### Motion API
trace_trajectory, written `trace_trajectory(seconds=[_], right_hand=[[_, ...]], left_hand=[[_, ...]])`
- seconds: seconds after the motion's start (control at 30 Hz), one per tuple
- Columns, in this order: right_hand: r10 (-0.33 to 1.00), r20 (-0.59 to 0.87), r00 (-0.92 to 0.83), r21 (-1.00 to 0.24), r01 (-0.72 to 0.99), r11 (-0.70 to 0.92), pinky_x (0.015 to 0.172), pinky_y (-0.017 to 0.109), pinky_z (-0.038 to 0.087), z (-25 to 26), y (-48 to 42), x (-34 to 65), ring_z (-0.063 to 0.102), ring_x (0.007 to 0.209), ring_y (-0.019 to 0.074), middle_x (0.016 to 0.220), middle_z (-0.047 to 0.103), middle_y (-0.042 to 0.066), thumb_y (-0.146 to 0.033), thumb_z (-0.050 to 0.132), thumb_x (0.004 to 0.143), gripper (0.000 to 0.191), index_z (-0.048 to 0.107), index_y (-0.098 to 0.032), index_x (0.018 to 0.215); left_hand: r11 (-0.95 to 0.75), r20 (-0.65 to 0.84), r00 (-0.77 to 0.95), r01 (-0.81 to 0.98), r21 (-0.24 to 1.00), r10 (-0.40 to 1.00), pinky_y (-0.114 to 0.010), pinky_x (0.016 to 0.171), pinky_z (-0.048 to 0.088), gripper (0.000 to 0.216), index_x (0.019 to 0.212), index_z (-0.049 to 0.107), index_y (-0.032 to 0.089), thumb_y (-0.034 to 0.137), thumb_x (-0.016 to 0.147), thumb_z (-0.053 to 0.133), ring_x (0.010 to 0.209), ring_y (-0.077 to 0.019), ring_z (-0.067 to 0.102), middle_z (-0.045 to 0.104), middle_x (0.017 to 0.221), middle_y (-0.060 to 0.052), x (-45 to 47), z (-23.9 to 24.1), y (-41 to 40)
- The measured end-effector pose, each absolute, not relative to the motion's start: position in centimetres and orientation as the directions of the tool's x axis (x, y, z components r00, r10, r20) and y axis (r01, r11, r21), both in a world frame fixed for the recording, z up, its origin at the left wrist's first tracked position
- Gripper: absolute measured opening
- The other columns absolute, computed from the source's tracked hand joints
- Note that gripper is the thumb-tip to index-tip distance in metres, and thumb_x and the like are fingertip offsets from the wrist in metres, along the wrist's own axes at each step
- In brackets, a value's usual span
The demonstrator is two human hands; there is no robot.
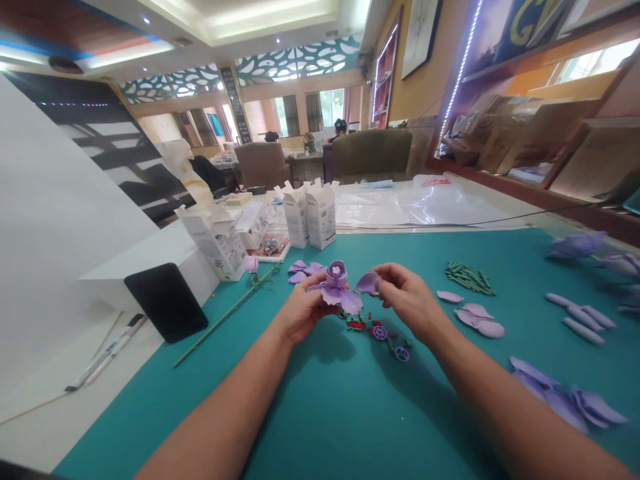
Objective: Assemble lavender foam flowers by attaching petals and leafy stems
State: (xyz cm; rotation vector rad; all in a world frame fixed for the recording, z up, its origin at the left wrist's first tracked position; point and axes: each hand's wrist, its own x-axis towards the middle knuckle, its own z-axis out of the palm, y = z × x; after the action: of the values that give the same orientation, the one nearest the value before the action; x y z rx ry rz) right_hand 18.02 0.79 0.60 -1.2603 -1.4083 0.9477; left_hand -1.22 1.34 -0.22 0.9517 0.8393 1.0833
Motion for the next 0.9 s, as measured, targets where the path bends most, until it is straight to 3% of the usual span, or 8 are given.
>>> trace_trajectory(seconds=[0.13,0.3,0.47,0.9], right_hand=[[0.998,0.067,-0.002,-0.996,0.063,0.067,0.049,0.024,0.043,1.0,0.7,18.1,0.054,0.051,0.011,0.056,0.056,-0.004,-0.034,0.066,0.066,0.019,0.056,-0.018,0.073],[1.0,-0.021,-0.021,-0.999,-0.04,-0.022,0.044,0.022,0.042,1.0,0.5,18.0,0.055,0.046,0.0099,0.054,0.058,-0.004,-0.037,0.071,0.065,0.025,0.056,-0.017,0.073],[1.0,-0.014,-0.024,-0.995,-0.096,-0.016,0.04,0.02,0.038,1.0,0.3,17.6,0.051,0.042,0.0075,0.053,0.055,-0.007,-0.031,0.07,0.065,0.027,0.057,-0.018,0.085],[0.998,-0.034,-0.052,-0.988,-0.147,-0.041,0.04,0.021,0.036,1.2,-0.2,17.0,0.049,0.04,0.0079,0.051,0.054,-0.008,-0.027,0.066,0.064,0.026,0.055,-0.019,0.085]], left_hand=[[0.185,-0.101,0.26,-0.319,0.93,0.96,-0.03,0.069,0.052,0.041,0.1,0.067,0.015,0.018,0.06,0.076,0.079,-0.0195,0.066,0.072,0.094,-0.01,-1.1,-0.3,1.4],[0.184,-0.106,0.246,-0.32,0.929,0.963,-0.032,0.07,0.052,0.043,0.1,0.067,0.015,0.017,0.059,0.075,0.079,-0.0196,0.065,0.072,0.091,-0.009,-1.0,-0.1,1.3],[0.186,-0.104,0.254,-0.322,0.928,0.962,-0.033,0.072,0.052,0.042,0.099,0.068,0.015,0.017,0.058,0.075,0.079,-0.0191,0.064,0.072,0.09,-0.008,-0.9,-0.2,1.3],[0.194,-0.112,0.258,-0.321,0.927,0.96,-0.033,0.073,0.051,0.039,0.094,0.069,0.016,0.017,0.055,0.076,0.076,-0.0173,0.062,0.069,0.085,-0.005,-0.8,-0.5,1.4]])
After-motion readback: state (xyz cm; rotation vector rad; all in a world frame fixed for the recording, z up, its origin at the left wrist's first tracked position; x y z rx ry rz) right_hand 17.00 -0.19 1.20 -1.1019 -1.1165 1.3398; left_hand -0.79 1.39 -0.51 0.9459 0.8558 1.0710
